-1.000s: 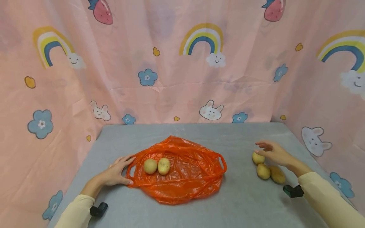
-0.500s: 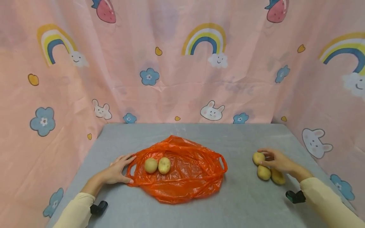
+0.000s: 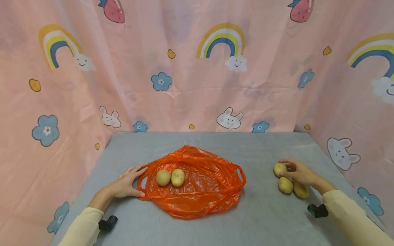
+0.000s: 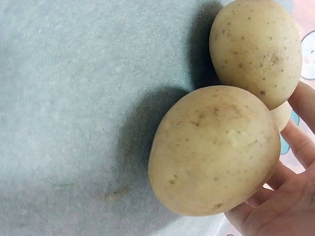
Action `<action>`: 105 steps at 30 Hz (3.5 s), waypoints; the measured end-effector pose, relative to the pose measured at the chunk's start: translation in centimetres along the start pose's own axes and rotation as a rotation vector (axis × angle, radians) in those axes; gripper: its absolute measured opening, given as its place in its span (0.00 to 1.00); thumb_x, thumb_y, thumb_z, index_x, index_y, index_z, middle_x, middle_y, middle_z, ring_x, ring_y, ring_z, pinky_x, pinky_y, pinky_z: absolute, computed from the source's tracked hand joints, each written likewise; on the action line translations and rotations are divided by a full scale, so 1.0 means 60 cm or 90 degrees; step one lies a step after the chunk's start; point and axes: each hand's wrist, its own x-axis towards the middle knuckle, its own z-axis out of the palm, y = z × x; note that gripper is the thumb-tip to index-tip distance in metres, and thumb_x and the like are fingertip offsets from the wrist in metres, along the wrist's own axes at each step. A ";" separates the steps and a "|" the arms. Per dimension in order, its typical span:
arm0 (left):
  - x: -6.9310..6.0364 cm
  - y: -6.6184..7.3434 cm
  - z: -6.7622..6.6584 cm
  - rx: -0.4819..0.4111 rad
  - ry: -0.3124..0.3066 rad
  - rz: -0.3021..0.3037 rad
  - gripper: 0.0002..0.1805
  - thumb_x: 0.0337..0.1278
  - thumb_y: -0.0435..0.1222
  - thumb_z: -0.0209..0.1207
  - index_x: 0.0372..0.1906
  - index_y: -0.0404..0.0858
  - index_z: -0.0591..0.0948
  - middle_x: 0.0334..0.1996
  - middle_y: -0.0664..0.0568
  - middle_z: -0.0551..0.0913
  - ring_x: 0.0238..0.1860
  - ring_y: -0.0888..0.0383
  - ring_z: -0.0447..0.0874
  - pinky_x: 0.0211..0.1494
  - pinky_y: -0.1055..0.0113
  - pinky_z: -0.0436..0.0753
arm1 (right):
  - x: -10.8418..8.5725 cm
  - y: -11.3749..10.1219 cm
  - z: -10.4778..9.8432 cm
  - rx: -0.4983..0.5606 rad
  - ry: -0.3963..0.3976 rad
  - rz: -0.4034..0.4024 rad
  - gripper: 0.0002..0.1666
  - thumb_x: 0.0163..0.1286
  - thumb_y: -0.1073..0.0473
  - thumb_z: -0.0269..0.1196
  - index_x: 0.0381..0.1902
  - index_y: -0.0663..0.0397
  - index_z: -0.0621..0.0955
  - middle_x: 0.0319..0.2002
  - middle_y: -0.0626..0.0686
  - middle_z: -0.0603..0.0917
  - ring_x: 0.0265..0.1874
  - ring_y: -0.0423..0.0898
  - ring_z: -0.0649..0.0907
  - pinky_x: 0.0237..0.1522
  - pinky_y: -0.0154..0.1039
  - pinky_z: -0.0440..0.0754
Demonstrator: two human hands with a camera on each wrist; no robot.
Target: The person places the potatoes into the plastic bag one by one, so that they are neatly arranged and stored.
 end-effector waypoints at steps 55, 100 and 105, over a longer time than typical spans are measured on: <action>-0.002 -0.002 0.003 -0.018 -0.003 -0.003 0.57 0.45 0.50 0.76 0.78 0.34 0.61 0.79 0.34 0.53 0.75 0.28 0.48 0.63 0.17 0.47 | 0.019 -0.149 0.004 0.055 0.065 -0.087 0.34 0.69 0.56 0.68 0.69 0.62 0.73 0.65 0.67 0.78 0.56 0.62 0.82 0.45 0.32 0.81; 0.000 -0.007 0.002 0.001 0.001 -0.014 0.56 0.46 0.51 0.75 0.78 0.35 0.61 0.79 0.35 0.54 0.76 0.30 0.49 0.65 0.19 0.49 | 0.037 -0.288 0.091 0.149 0.033 -0.222 0.31 0.66 0.58 0.70 0.66 0.57 0.77 0.59 0.57 0.84 0.51 0.53 0.83 0.52 0.46 0.84; 0.002 -0.011 0.003 0.003 0.004 -0.007 0.56 0.46 0.51 0.75 0.78 0.35 0.61 0.79 0.35 0.54 0.76 0.30 0.50 0.65 0.21 0.51 | 0.041 -0.299 0.105 0.172 0.016 -0.226 0.32 0.66 0.58 0.70 0.67 0.58 0.77 0.58 0.57 0.84 0.52 0.55 0.82 0.51 0.46 0.83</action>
